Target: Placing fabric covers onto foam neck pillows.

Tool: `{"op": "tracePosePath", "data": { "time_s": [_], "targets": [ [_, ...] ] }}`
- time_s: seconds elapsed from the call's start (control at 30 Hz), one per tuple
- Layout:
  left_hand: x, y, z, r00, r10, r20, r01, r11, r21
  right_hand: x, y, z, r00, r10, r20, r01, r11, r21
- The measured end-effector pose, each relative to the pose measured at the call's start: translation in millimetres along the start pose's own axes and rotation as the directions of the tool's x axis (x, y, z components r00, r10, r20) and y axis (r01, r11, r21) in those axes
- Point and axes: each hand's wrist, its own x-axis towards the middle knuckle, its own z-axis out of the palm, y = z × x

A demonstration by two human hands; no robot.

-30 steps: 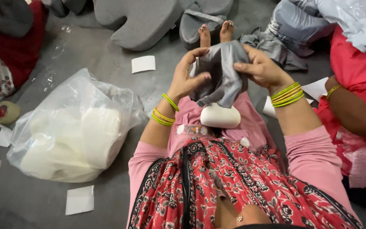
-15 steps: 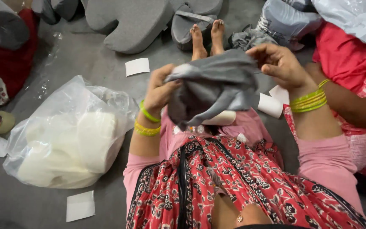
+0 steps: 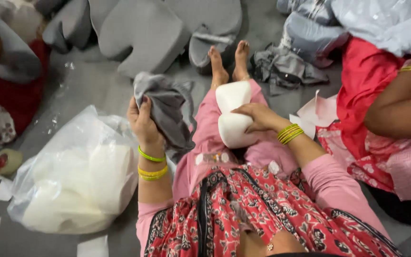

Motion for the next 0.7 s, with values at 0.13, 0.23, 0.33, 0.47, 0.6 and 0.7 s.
{"op": "tracePosePath", "data": {
  "time_s": [0.13, 0.23, 0.33, 0.47, 0.6, 0.7],
  "targets": [
    [2, -17, -1, 0.999, -0.038, -0.015, 0.037, 0.998, -0.049, 8, -3, 7, 0.997, 0.009, 0.073, -0.011, 1.0, 0.025],
    [4, -27, 6, 0.994, -0.105, 0.029, 0.106, 0.992, -0.062, 5, 8, 12, 0.994, -0.033, 0.104, 0.036, 0.999, -0.03],
    [-1, -30, 13, 0.979, -0.196, 0.046, 0.196, 0.981, 0.017, 6, 33, 27, 0.994, -0.105, 0.034, 0.102, 0.991, 0.084],
    [7, -27, 40, 0.922, -0.282, 0.264, 0.309, 0.949, -0.066, 25, 0, 5, 0.949, -0.014, -0.316, 0.193, 0.819, 0.541],
    [12, -32, 54, 0.864, -0.376, 0.335, 0.368, 0.926, 0.089, 36, -61, -26, 0.792, -0.201, -0.577, 0.509, 0.739, 0.441],
    [20, -35, 37, 0.954, -0.082, 0.29, -0.168, 0.651, 0.74, 47, -37, -25, 0.954, 0.104, -0.281, 0.064, 0.845, 0.531]
  ]
}}
